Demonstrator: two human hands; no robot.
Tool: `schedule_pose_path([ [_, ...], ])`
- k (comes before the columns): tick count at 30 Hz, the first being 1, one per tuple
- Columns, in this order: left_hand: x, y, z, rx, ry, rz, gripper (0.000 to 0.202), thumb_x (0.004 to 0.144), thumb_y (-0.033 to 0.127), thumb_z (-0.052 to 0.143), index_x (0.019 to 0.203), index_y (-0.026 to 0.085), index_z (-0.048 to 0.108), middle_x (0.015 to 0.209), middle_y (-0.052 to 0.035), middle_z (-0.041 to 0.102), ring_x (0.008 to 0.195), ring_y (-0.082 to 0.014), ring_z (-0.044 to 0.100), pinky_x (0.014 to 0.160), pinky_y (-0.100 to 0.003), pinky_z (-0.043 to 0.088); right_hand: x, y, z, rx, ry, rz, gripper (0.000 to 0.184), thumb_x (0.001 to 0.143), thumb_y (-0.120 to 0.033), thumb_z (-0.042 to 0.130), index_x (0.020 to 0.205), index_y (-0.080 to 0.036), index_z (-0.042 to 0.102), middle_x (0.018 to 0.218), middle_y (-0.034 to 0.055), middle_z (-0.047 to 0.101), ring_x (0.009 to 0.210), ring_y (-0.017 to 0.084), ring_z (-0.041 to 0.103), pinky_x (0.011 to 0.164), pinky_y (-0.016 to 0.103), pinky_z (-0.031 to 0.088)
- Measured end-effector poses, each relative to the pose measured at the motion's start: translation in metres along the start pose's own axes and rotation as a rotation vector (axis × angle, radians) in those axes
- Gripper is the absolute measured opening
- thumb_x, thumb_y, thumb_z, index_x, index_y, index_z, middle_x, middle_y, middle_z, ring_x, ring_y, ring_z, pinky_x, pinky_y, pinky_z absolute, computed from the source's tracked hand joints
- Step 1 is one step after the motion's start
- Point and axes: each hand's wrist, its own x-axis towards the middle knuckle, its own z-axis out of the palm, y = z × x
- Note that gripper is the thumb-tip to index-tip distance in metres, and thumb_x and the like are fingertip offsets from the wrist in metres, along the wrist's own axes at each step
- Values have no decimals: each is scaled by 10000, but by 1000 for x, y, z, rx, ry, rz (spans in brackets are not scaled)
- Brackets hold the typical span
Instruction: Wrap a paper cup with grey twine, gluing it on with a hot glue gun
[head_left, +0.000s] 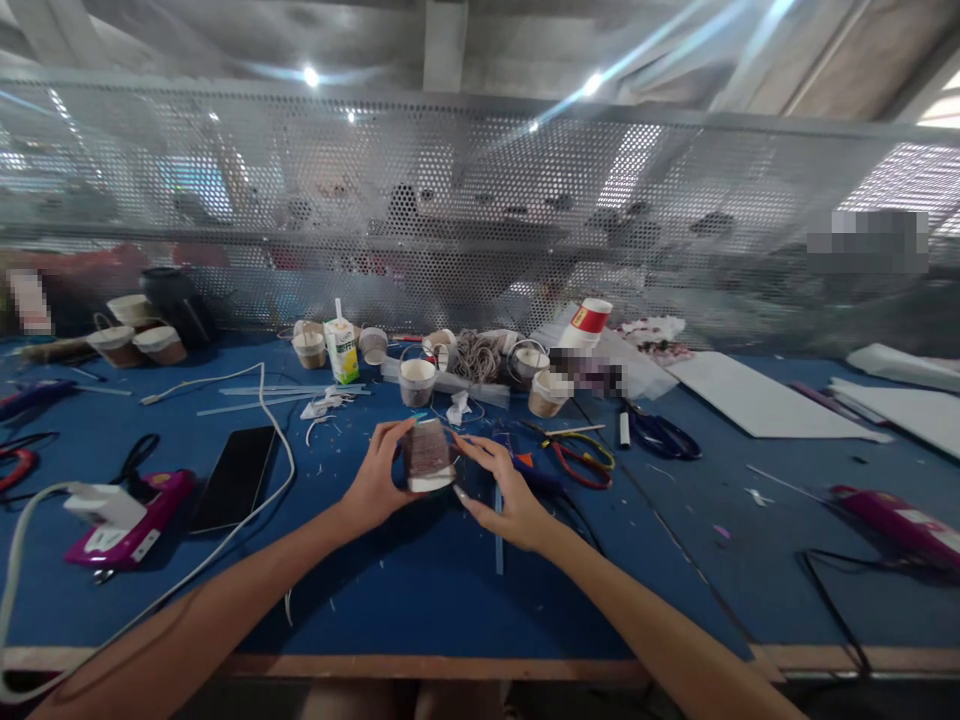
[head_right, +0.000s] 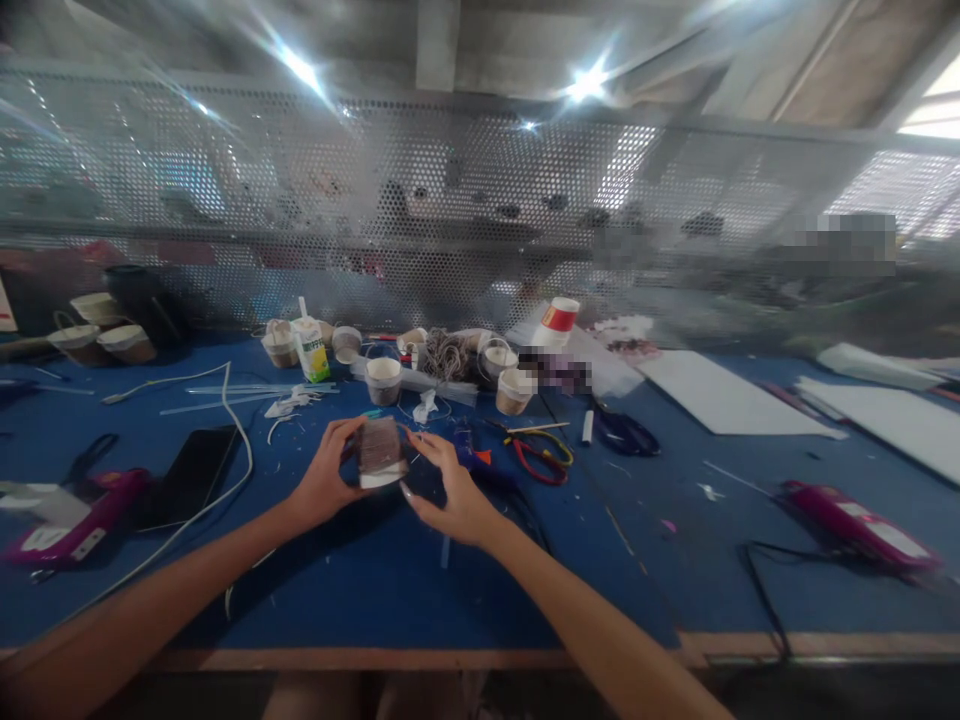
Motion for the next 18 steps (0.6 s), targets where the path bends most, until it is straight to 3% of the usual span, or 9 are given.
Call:
schedule_pose_path([
  [3,2,-4,-3,34,71,13,743,657,229,765,1287,241,371,1263,-113,380,1210,-269,457,991,-450,477,1,-10,-5,200,66,41,471,917,-455,440,1301,-193,361,1312,194,550,1134,259,596,957,469,463],
  [5,4,-7,-4,35,121,19,722,655,225,763,1264,230,375,1248,-114,379,1199,-267,461,983,-442,482,1,-12,-6,282,126,81,416,912,-522,405,1165,-195,456,1129,163,669,907,245,695,832,442,535],
  [7,4,-8,-4,21,163,25,706,655,238,763,1245,218,374,1236,-118,377,1195,-272,460,973,-442,485,1,-11,-7,284,183,165,374,912,-534,387,1010,-194,507,862,104,722,627,207,696,648,384,568],
  [9,4,-8,-4,-5,180,23,702,661,255,758,1239,209,361,1234,-125,376,1197,-277,461,966,-443,485,1,-9,-9,181,258,253,318,928,-486,371,889,-200,504,653,39,667,461,166,620,498,313,527],
  [11,4,-7,-4,-38,168,2,709,674,268,750,1246,205,335,1239,-132,377,1185,-272,479,964,-445,484,3,-7,-15,-60,338,281,225,918,-407,404,863,-207,491,624,24,619,500,169,607,498,296,508],
  [13,4,-7,-3,-68,146,-30,706,690,281,740,1248,203,315,1238,-137,387,1159,-264,505,959,-448,484,5,-6,-26,-363,350,251,168,847,-337,493,939,-197,495,782,78,636,743,236,641,649,359,533],
  [15,4,-7,-2,-89,132,-56,694,700,293,731,1241,198,307,1229,-141,399,1140,-261,522,948,-450,489,7,-6,-38,-586,229,257,347,749,-310,576,1050,-165,485,1005,156,605,991,325,580,812,458,502],
  [18,4,-8,-2,-105,130,-49,683,704,303,726,1232,194,307,1224,-146,402,1139,-265,526,938,-449,492,6,-4,-53,-668,-66,325,526,672,-319,627,1134,-129,460,1133,195,517,1072,361,523,878,492,467],
])
